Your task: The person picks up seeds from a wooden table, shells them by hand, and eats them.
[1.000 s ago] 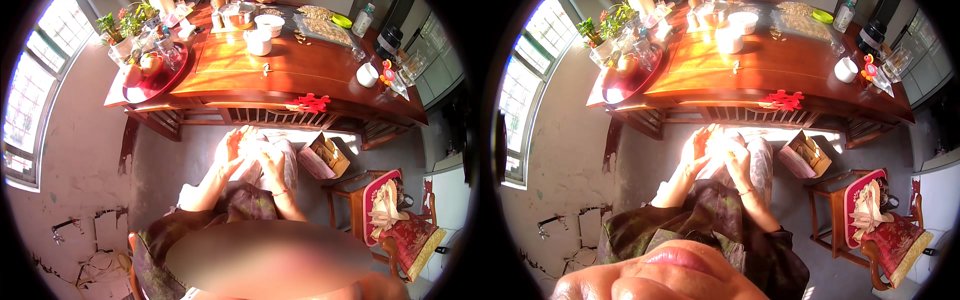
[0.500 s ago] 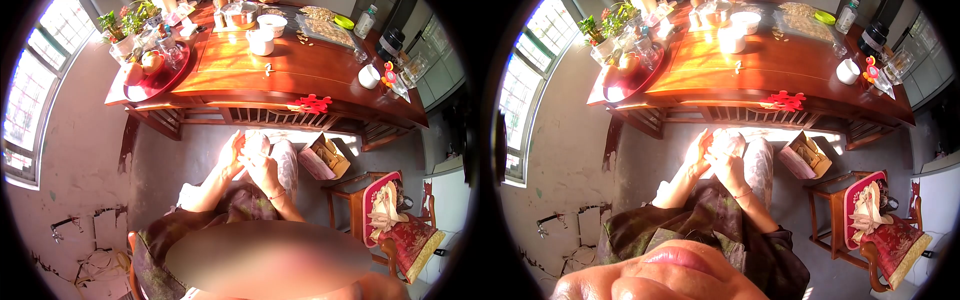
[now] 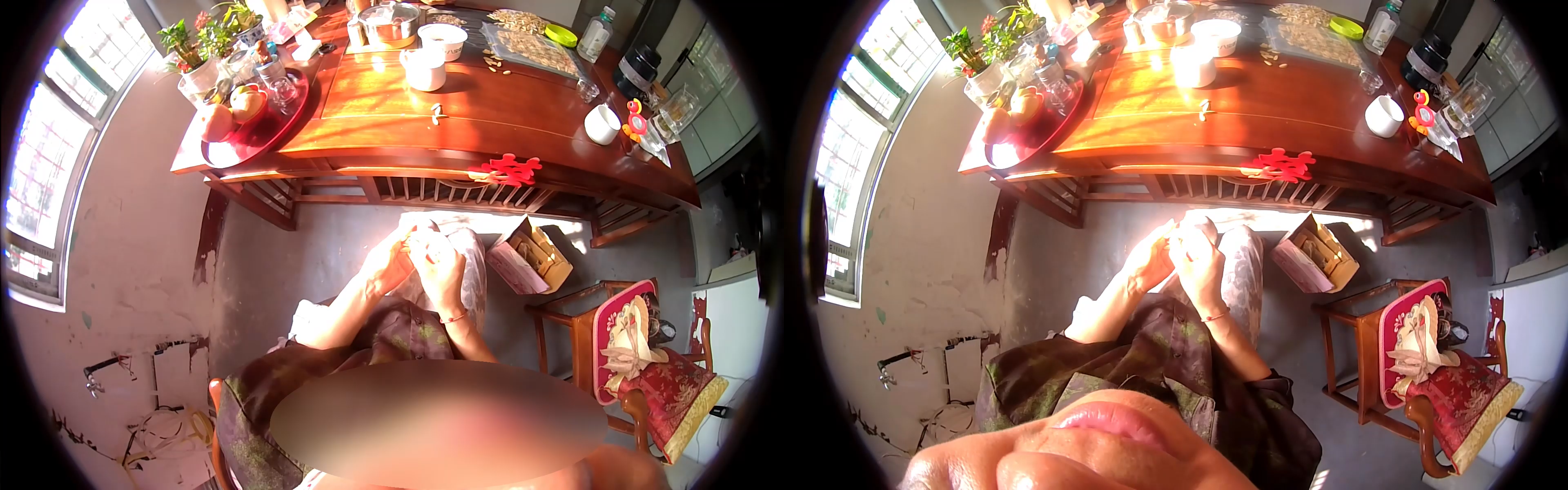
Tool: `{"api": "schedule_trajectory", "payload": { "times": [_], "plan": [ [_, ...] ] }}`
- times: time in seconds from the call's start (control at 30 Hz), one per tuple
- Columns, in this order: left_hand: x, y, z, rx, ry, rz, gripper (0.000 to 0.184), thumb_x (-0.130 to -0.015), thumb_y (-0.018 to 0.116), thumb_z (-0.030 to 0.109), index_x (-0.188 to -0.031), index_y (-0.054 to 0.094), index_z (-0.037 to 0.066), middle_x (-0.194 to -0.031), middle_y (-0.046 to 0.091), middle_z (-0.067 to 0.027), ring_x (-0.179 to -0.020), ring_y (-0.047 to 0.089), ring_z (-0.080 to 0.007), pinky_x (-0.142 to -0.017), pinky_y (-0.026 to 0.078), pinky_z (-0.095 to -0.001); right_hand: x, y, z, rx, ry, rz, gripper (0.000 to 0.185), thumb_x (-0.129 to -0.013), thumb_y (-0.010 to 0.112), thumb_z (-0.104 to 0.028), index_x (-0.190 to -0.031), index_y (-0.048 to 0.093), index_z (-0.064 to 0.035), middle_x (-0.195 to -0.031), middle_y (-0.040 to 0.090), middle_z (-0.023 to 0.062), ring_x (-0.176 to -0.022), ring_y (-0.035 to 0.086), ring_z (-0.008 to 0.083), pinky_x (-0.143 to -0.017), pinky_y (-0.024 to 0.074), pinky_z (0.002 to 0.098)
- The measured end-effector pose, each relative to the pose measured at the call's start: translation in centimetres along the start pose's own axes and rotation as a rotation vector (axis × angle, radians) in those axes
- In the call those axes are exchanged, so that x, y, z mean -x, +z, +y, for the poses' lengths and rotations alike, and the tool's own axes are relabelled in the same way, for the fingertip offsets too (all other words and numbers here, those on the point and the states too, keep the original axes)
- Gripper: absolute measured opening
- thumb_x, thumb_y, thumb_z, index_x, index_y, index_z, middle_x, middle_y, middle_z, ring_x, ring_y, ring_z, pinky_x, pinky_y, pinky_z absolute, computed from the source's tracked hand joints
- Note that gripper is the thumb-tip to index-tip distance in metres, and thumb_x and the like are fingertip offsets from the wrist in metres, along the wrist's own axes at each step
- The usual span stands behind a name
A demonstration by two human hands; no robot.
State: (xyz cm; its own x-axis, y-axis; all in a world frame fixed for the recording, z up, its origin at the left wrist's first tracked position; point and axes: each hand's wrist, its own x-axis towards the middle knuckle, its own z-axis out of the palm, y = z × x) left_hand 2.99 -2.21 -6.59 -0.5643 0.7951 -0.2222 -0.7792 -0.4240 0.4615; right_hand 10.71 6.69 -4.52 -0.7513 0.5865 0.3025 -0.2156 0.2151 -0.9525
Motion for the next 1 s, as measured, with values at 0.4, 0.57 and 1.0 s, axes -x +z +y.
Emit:
{"api": "schedule_trajectory", "payload": {
  "times": [0.4, 0.57, 1.0],
  "plan": [
    [0.7, 1.3, 0.8, -0.167, 0.033, -0.113, 0.023, -0.088, 0.058, 0.019, -0.105, 0.058, 0.004, -0.106, 0.061, -0.0071, -0.099, 0.058, -0.0179, -0.089, 0.046, -0.0316, -0.8, -1.4, -2.8, 0.06, -0.117, 0.132, 0.007, -0.079, 0.065, 0.001, -0.086, 0.063, 0.0026, -0.079, 0.059, 0.0048, -0.071, 0.059, 0.0094, -0.058, 0.048, 0.0228],
    [1.4, 2.4, 1.1, -0.15, 0.142, -0.061, 0.017, -0.084, 0.061, 0.013, -0.098, 0.058, 0.004, -0.091, 0.059, -0.0029, -0.082, 0.054, -0.013, -0.077, 0.045, -0.0266, 0.1, -1.3, -0.5, -0.095, 0.055, 0.044, 0.012, -0.082, 0.063, -0.002, -0.094, 0.062, 0.0026, -0.078, 0.065, 0.007, -0.071, 0.061, 0.0088, -0.063, 0.0512, 0.0231],
    [1.6, 1.4, 1.2, -0.394, 0.123, 0.114, 0.024, -0.081, 0.066, 0.016, -0.1, 0.06, 0.003, -0.084, 0.057, 0.0004, -0.069, 0.046, -0.0056, -0.064, 0.038, -0.0195, -0.2, -2.1, -0.7, -0.315, 0.445, -0.066, 0.013, -0.087, 0.06, -0.012, -0.089, 0.064, 0.0003, -0.076, 0.059, -0.0045, -0.061, 0.046, 0.0008, -0.051, 0.034, 0.0149]
  ]
}}
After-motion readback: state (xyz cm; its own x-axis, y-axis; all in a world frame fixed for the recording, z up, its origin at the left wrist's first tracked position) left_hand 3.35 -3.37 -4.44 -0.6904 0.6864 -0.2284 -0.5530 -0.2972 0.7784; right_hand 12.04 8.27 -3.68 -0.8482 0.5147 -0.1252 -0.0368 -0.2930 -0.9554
